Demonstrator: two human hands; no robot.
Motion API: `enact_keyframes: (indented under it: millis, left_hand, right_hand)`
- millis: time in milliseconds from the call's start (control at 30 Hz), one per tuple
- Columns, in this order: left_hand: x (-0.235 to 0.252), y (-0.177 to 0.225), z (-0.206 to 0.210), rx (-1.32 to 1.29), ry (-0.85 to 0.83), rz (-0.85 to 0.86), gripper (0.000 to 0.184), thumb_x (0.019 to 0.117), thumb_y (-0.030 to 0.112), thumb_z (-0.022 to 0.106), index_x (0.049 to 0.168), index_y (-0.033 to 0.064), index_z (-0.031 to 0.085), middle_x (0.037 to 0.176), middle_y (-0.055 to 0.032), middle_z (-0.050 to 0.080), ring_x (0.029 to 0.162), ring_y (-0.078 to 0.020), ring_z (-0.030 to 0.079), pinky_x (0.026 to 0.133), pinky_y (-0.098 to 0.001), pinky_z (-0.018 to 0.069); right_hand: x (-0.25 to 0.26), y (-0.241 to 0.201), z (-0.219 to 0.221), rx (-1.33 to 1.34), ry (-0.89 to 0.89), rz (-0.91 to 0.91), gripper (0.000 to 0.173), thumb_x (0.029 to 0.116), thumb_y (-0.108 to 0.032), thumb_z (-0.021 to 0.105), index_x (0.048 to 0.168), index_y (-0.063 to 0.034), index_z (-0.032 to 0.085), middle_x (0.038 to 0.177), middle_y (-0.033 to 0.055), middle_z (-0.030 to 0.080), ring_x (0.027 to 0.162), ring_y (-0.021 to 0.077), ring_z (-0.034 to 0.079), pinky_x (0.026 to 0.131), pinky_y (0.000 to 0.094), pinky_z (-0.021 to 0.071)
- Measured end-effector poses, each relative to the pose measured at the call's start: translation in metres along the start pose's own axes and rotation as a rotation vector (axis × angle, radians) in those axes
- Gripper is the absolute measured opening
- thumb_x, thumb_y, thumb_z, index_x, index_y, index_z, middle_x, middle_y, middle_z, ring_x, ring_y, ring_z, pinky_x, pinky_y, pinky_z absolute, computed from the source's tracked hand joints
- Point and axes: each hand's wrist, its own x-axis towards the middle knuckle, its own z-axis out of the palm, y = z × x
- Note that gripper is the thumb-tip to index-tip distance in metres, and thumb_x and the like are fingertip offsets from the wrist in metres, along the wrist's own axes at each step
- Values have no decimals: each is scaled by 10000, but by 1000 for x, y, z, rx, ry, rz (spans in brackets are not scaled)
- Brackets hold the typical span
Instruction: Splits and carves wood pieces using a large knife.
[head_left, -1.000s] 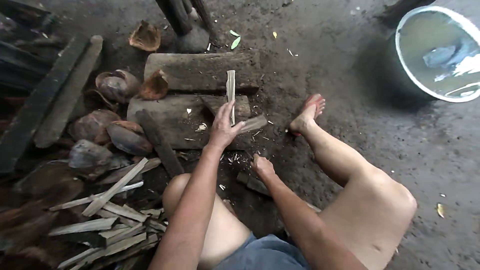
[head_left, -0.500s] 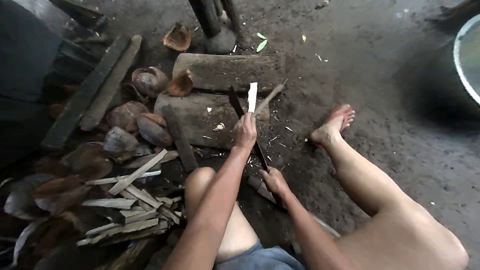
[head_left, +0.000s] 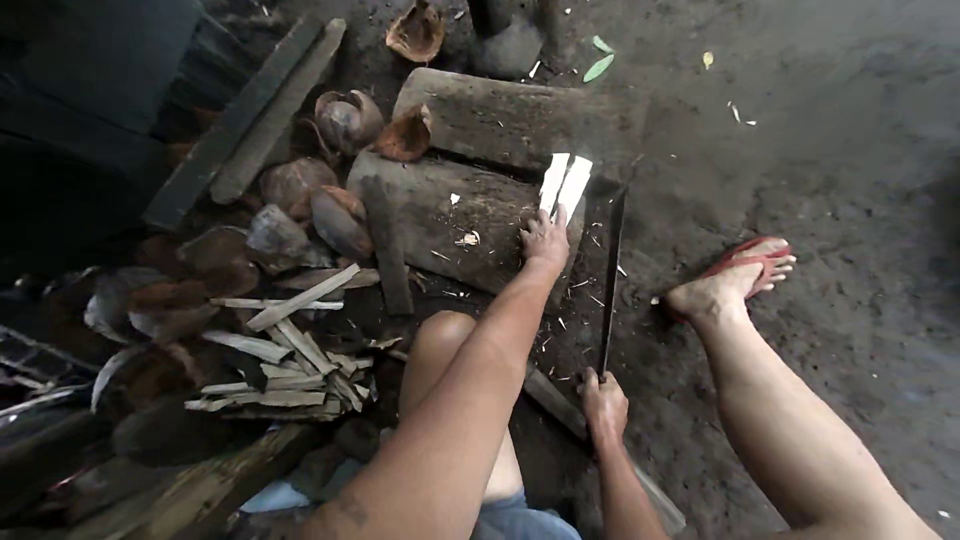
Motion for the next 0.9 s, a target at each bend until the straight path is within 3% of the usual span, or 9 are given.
enact_keyframes:
  millis: [133, 200, 267, 367, 467, 600, 767, 833, 900]
  left_hand:
    - [-4, -14, -21, -97, -50, -49, 943, 882, 20, 709, 1633, 373, 261, 1577, -279, 355, 1304, -501, 525, 943, -599, 559]
    - [-2, -36, -44, -231, -97, -96, 986, 868, 38, 722, 1645, 368, 213, 1582, -276, 363, 1310, -487, 541, 985, -623, 539]
    - [-6, -68, -75, -321, -95, -104, 911, 865, 84, 736, 1627, 321, 298, 1521, -264, 466, 1303, -465, 558, 995, -649, 520]
    - [-27, -133, -124, -396, 40, -86, 907, 845, 35, 737, 1623, 257, 326, 1439, -219, 574, 1299, -408, 584, 1021, -612, 517]
    - [-79, -215, -156, -507, 315, -92, 949, 842, -17, 739, 1643, 169, 266, 1536, -174, 502, 1386, -329, 527, 1123, -520, 475]
    - [-168, -335, -152, -571, 586, -393, 881, 865, 65, 769, 1614, 104, 307, 1496, -229, 520, 1346, -366, 554, 1105, -556, 479]
    - [-233, -440, -116, -300, 683, -950, 989, 856, 161, 752, 1660, 212, 179, 1551, -285, 408, 1370, -498, 468, 1041, -690, 442]
    - [-233, -445, -106, -135, 670, -930, 1027, 841, 255, 801, 1658, 206, 182, 1659, -276, 233, 1500, -515, 266, 1143, -718, 270]
    - [-217, -425, -98, -96, 585, -738, 798, 899, 311, 772, 1578, 135, 392, 1550, -300, 415, 1427, -520, 395, 1124, -705, 341]
  right_hand:
    - [7, 8, 13, -90, -10, 14, 413, 1055, -432, 520, 1188, -86, 702, 1023, 186, 739, 981, 381, 713, 838, 612, 546]
    - [11, 11, 13, -101, -22, -5, 421, 1053, -411, 540, 1236, -60, 686, 1091, 216, 727, 1046, 404, 697, 890, 621, 532]
    - [12, 12, 9, -64, -61, -33, 434, 1055, -384, 562, 1244, -11, 679, 1156, 259, 700, 1121, 435, 658, 957, 636, 495]
    - [10, 9, 3, -56, -115, -58, 440, 1065, -347, 568, 1235, 48, 659, 1204, 319, 660, 1169, 475, 620, 998, 657, 454]
    - [15, 14, 8, -61, -105, -83, 439, 1059, -345, 564, 1208, 55, 665, 1179, 331, 658, 1151, 490, 617, 977, 678, 456]
    - [18, 17, 14, -12, -95, -72, 436, 1054, -371, 569, 1197, 27, 675, 1118, 283, 688, 1073, 454, 649, 934, 675, 477]
    - [16, 11, 16, -17, -102, -51, 398, 1054, -348, 563, 1160, 14, 691, 1043, 248, 708, 985, 418, 674, 890, 647, 504]
    - [14, 8, 17, -5, -103, -40, 401, 1058, -349, 562, 1159, 18, 688, 1019, 232, 712, 955, 399, 678, 872, 631, 513]
    - [14, 6, 17, 19, -97, -24, 391, 1054, -349, 572, 1151, 11, 690, 992, 211, 719, 928, 378, 683, 859, 616, 520]
